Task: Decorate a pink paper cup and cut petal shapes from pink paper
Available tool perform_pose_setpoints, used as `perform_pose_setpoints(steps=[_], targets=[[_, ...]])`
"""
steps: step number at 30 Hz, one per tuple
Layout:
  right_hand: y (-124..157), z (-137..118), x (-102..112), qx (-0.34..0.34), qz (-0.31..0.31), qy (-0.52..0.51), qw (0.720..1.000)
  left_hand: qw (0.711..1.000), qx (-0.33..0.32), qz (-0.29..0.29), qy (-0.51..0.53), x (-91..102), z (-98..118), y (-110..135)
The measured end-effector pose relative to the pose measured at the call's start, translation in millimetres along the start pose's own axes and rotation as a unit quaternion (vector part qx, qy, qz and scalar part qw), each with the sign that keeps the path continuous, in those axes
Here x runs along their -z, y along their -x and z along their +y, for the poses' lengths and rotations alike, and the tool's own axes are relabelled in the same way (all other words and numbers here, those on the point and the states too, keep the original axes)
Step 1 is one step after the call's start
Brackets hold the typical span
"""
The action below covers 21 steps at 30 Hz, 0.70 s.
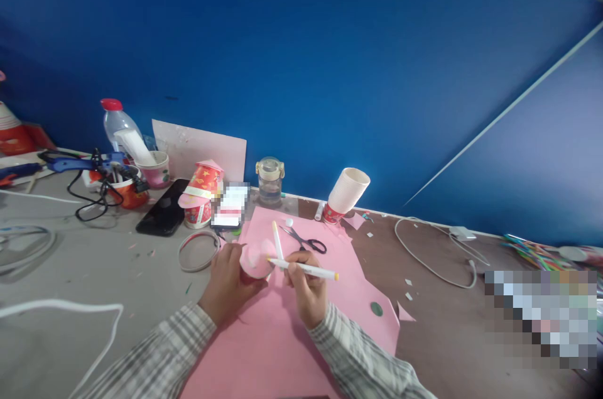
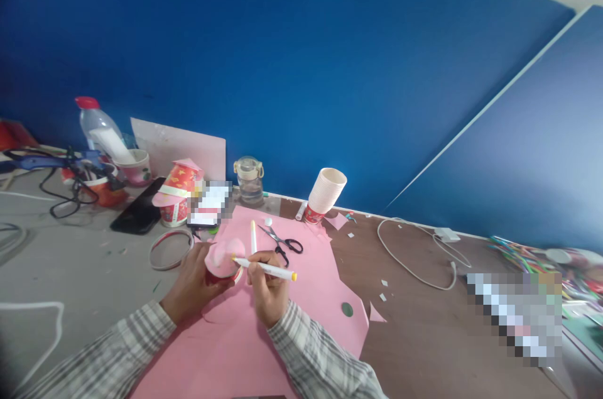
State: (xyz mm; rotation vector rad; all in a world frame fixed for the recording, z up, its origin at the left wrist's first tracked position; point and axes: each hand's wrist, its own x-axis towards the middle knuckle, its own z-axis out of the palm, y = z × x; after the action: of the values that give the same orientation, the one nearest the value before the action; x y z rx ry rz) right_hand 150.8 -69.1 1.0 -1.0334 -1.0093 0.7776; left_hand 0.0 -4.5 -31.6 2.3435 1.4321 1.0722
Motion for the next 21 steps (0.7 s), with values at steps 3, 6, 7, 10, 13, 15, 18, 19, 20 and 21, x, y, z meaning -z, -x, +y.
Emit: perform_pose_setpoints(steps=[3, 6, 7, 10, 13, 15, 18, 19, 20, 21], targets=[[0.4, 2.0, 0.1, 0.0, -0.002, 0.012, 1.0, 1.0, 0.001, 0.0, 0.0, -0.5, -0.6, 0.3], [1.0, 4.3, 0.4, 0.006, -0.006, 0.023, 1.0, 1.0, -0.002, 0.004, 0.0, -0.8, -1.2, 0.5], [1.1, 4.7, 0.4, 0.006, -0.008, 0.024, 1.0, 1.0, -0.003, 0.004, -0.001, -0.8, -1.3, 0.5], [1.1, 3.9, 0.3, 0.0, -0.016, 0.016, 1.0, 1.0, -0.006, 0.007, 0.002, -0.8, -1.2, 0.8], [1.0, 1.2, 0.0, 0.001, -0.009, 0.016, 1.0, 1.0, -0.001, 0.006, 0.001, -0.8, -0.8, 0.7], [1.1, -0.3, 0.0, 0.003, -0.005, 0.019, 1.0, 1.0, 0.004, 0.0, -0.003, -0.8, -0.7, 0.5], [1.1, -0.7, 0.1, -0.001, -0.012, 0.015, 1.0, 1.0, 0.004, -0.003, -0.005, -1.2, -1.4, 0.5], [0.7, -0.5, 0.2, -0.004, -0.011, 0.012, 1.0, 1.0, 0.003, -0.002, -0.004, -1.5, -1.8, 0.7], [0.0, -0.2, 0.3, -0.006, -0.005, 0.006, 1.0, 1.0, 0.002, -0.001, -0.003, -1.8, -2.4, 0.9], [-1.0, 0.3, 0.5, -0.008, 0.005, -0.003, 1.0, 1.0, 0.001, 0.001, -0.003, -2.1, -3.0, 1.2]])
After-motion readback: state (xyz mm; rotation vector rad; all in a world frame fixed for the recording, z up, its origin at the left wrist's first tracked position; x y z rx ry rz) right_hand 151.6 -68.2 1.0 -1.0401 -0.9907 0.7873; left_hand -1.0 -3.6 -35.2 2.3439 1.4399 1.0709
